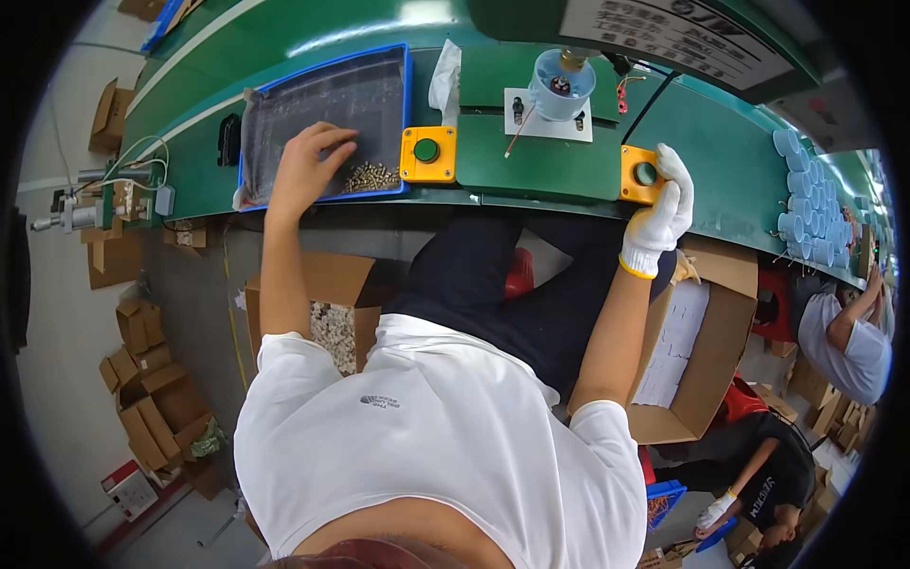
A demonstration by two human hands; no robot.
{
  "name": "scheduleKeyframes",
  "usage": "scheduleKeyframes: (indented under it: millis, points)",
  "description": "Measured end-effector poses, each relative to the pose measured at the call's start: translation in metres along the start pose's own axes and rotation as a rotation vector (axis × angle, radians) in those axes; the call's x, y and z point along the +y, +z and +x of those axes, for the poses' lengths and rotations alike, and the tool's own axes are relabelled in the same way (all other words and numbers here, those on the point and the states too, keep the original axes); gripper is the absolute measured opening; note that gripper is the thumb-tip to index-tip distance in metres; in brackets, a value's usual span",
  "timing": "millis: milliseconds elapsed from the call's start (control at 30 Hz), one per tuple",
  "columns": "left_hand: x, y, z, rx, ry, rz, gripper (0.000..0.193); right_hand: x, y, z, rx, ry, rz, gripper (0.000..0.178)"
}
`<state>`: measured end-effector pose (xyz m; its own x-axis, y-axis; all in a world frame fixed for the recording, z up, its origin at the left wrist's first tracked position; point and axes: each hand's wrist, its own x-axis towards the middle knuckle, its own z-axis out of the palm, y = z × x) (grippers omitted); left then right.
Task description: Operate a press machine to assemble small metal components into plastic housings on a production line.
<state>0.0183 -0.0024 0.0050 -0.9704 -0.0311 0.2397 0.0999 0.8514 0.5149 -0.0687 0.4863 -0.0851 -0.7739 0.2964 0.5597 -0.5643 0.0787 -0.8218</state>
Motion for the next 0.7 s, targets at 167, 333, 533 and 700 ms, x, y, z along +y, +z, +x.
scheduleKeyframes:
  millis: [167, 333, 533, 700]
  points:
    - [-0.016, -0.012, -0.011, -0.271, 0.088, 0.090, 0.022, 0.004, -0.001, -0.001, -0.033, -0.053, -0.066, 0.038]
    - [-0.018, -0.012, -0.010, -0.321, 0.078, 0.068, 0.016, 0.000, 0.002, -0.003, -0.030, -0.069, -0.083, 0.037]
    - [0.008, 0.005, -0.001, -0.103, 0.059, -0.023, 0.011, -0.012, 0.005, 0.000, -0.010, -0.097, -0.190, 0.019]
    - [0.062, 0.050, 0.009, -0.086, 0.090, -0.279, 0.010, -0.011, 0.004, 0.003, 0.003, -0.138, -0.258, 0.016]
